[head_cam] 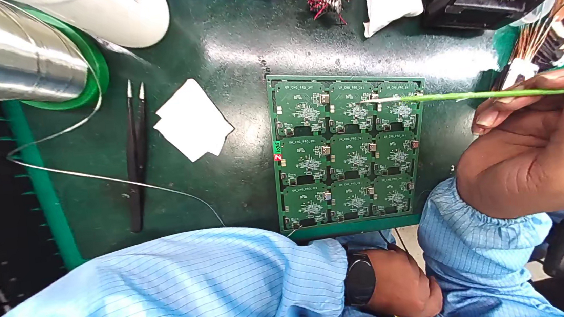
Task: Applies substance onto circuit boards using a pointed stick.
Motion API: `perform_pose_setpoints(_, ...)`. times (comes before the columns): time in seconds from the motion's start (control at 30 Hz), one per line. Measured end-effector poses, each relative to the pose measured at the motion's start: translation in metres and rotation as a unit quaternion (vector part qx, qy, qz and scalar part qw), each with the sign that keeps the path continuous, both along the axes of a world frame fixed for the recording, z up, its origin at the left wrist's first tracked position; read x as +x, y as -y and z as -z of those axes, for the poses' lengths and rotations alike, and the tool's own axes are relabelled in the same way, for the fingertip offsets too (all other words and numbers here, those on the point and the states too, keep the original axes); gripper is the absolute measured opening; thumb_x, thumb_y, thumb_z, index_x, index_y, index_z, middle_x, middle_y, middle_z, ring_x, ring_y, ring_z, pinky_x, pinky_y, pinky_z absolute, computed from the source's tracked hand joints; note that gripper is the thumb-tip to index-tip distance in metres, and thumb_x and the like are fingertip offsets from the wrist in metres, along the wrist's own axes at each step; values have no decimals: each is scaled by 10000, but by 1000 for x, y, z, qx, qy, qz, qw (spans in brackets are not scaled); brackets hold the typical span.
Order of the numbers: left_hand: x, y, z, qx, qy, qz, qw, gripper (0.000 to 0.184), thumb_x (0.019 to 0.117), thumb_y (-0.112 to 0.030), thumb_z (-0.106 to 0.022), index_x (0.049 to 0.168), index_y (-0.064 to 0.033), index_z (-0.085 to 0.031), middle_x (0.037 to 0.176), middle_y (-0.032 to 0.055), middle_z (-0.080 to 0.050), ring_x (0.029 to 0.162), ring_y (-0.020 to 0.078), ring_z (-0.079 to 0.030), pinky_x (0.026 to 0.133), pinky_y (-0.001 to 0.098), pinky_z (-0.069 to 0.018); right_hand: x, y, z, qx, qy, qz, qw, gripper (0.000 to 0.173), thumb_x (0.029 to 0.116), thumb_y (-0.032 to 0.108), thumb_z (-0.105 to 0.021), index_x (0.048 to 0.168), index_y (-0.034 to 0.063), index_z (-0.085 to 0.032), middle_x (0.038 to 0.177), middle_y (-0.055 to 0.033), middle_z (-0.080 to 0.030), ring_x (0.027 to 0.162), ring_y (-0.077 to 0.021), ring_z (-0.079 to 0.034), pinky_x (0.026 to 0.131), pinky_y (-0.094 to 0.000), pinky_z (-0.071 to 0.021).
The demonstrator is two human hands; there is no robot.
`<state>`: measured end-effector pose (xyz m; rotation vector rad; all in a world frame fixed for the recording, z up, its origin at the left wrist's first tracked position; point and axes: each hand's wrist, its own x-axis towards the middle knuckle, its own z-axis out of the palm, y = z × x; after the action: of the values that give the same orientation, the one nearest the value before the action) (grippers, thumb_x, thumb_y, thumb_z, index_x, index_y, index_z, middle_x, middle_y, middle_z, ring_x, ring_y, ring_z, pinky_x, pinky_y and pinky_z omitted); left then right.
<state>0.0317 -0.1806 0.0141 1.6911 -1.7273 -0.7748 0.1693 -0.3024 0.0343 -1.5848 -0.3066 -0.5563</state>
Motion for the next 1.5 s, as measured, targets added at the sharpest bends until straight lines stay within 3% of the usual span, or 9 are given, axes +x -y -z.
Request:
perform_pose_setpoints(0.43, 7, 0, -4, 23, -5, 36, 999, 388, 1098, -38, -307, 1393, 77, -532, 1221, 267, -673, 1164, 428, -662, 867, 528, -550, -1, 0, 0, 2, 4, -3, 1000, 206, 1060, 85, -465, 1005, -8, -641, 880, -86, -700, 688, -190, -696, 572, -324, -601)
perform_pose_setpoints(0.63, -17, 5, 15, -59, 59, -56, 995, 329, 1064, -77, -408, 1256, 38, -649, 945, 202, -716, 876, 367, -723, 668, 477, -569, -2, 1, 1, 15, 4, -5, 1000, 198, 1060, 88, -459, 1004, -5, -625, 882, -93, -694, 693, -200, -696, 577, -336, -602)
perform_pose_setpoints(0.73, -17, 5, 14, -58, 64, -58, 995, 333, 1066, -73, -405, 1270, 38, -644, 949, 206, -716, 876, 371, -724, 666, 479, -572, -3, 1, 0, 6, 7, -5, 1000, 207, 1065, 106, -468, 1007, 10, -642, 889, -74, -697, 710, -189, -699, 593, -334, -607)
perform_pose_setpoints(0.9, -17, 5, 16, -67, 56, -63, 994, 332, 1065, -70, -405, 1255, 50, -649, 959, 221, -720, 892, 392, -729, 683, 506, -581, -1, 24, 0, 47, 3, 90, 995, 260, 1067, 77, -338, 969, 12, -569, 776, -72, -637, 611, -184, -644, 522, -309, -559)
perform_pose_setpoints(1.13, -17, 4, 17, -84, 82, -73, 990, 312, 1058, -76, -416, 1202, 47, -665, 912, 202, -716, 839, 371, -733, 642, 475, -583, 2, 25, 0, 48, 0, 120, 992, 242, 1060, 30, -363, 944, -5, -573, 771, -83, -648, 605, -180, -649, 510, -303, -555)
perform_pose_setpoints(1.27, -17, 4, 15, -78, 82, -68, 991, 320, 1059, -62, -404, 1213, 51, -661, 925, 206, -720, 858, 374, -735, 655, 475, -584, 3, 20, -1, 40, 0, 113, 993, 251, 1063, 27, -367, 944, -8, -585, 774, -83, -658, 616, -176, -659, 522, -298, -562)
perform_pose_setpoints(1.33, -7, 1, 5, -34, 65, -27, 997, 341, 1077, -40, -367, 1284, 60, -619, 1049, 222, -727, 994, 390, -729, 753, 488, -585, 2, 19, -2, 20, 3, 121, 992, 253, 1067, 33, -359, 954, -6, -582, 783, -82, -654, 623, -176, -658, 531, -299, -565)
perform_pose_setpoints(1.4, -4, 1, 2, -24, 65, -13, 997, 344, 1078, -31, -360, 1295, 64, -609, 1072, 225, -725, 1018, 392, -726, 766, 488, -584, 2, 20, -1, 15, 13, 132, 991, 249, 1061, 25, -364, 946, -5, -583, 778, -76, -653, 617, -168, -653, 526, -295, -560)
perform_pose_setpoints(1.5, -17, 5, 15, -76, 94, -71, 990, 314, 1052, -49, -407, 1199, 49, -666, 893, 197, -718, 824, 364, -733, 637, 472, -578, 2, 24, 1, 33, 25, 139, 989, 255, 1055, 19, -354, 935, -8, -577, 770, -81, -644, 595, -174, -641, 508, -297, -553)
